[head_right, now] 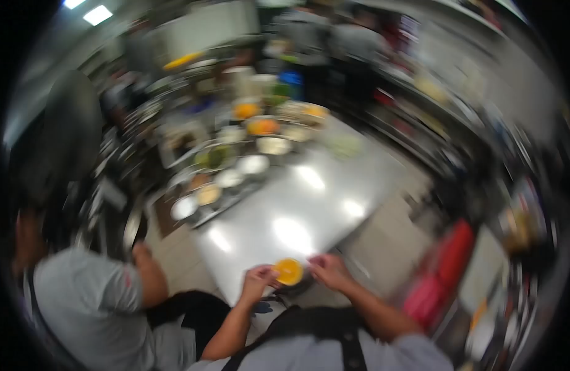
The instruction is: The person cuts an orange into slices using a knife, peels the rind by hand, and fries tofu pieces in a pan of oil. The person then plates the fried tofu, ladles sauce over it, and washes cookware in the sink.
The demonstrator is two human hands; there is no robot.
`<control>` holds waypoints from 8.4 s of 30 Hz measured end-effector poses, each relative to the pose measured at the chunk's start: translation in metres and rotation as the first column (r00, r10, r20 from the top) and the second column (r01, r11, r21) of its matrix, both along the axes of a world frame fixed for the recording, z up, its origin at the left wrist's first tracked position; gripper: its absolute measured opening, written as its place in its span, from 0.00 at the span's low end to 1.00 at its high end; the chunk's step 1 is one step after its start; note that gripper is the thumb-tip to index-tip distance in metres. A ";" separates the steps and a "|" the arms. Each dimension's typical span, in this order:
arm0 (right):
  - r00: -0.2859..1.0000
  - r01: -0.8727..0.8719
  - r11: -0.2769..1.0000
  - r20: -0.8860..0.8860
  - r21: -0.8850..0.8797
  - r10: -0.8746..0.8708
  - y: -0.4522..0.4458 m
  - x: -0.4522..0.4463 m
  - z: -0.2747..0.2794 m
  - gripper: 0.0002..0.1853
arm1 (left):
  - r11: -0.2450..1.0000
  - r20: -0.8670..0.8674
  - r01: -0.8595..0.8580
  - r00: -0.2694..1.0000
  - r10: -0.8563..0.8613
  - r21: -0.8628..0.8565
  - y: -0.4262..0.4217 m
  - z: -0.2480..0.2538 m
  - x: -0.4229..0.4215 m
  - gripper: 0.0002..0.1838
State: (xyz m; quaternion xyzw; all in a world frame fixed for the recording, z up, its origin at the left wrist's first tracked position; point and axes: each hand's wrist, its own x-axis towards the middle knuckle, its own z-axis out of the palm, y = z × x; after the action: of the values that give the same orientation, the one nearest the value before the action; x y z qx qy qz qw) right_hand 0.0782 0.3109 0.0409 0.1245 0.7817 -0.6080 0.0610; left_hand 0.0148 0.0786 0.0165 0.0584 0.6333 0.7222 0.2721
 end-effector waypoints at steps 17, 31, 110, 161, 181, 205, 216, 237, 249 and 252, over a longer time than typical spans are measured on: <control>0.065 0.316 -0.245 -0.278 0.917 -0.958 0.367 0.400 -0.038 0.15 | 0.784 -0.184 0.565 0.768 -0.614 -0.256 0.419 0.017 0.050 0.11; -0.247 0.769 -0.191 0.008 0.610 -0.969 0.334 0.409 -0.048 0.28 | 0.247 -0.163 0.913 0.203 -0.966 -0.325 0.734 -0.063 0.217 0.10; 0.728 -0.165 0.654 -0.356 0.738 0.586 -0.002 -0.078 0.055 0.07 | 0.913 -0.841 -0.296 0.535 -0.086 -0.281 0.034 0.042 -0.036 0.06; 0.523 -0.786 0.582 -0.279 0.207 0.805 -0.451 -0.044 0.102 0.12 | 0.522 -0.716 -0.851 0.402 0.570 -0.062 -0.403 0.087 0.150 0.06; 0.606 -0.703 0.696 -0.391 0.143 0.693 -0.494 -0.093 0.111 0.09 | 0.467 -0.563 -0.850 0.269 0.782 0.243 -0.447 0.104 0.076 0.06; 0.724 -0.569 0.823 -0.478 -0.007 0.497 -0.433 -0.222 0.100 0.08 | 0.555 -0.308 -0.802 0.482 0.820 0.222 -0.401 0.120 -0.085 0.08; 0.720 -0.340 0.940 -0.640 0.012 0.269 -0.408 -0.179 0.137 0.06 | 0.672 -0.279 -0.544 0.634 0.721 0.502 -0.393 0.169 -0.069 0.10; -0.120 -0.447 0.771 -0.884 0.454 0.451 -0.425 -0.004 0.254 0.11 | 0.499 -0.773 0.609 0.587 0.241 0.617 -0.448 0.274 0.024 0.08; 0.167 -0.621 0.687 -0.792 0.378 0.587 -0.395 0.042 0.240 0.20 | 0.550 -0.598 0.451 0.794 0.113 0.703 -0.419 0.256 0.052 0.10; 0.270 -0.503 0.764 -0.766 0.404 0.583 -0.379 0.042 0.230 0.20 | 0.655 -0.521 0.303 0.838 0.164 0.693 -0.399 0.249 0.057 0.11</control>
State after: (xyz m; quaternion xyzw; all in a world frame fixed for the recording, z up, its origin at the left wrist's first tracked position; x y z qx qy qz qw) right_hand 0.1206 -0.0686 0.2707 -0.4683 0.7194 -0.4939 -0.1386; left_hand 0.0718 -0.3207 0.2655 0.3920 0.3234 0.8590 0.0615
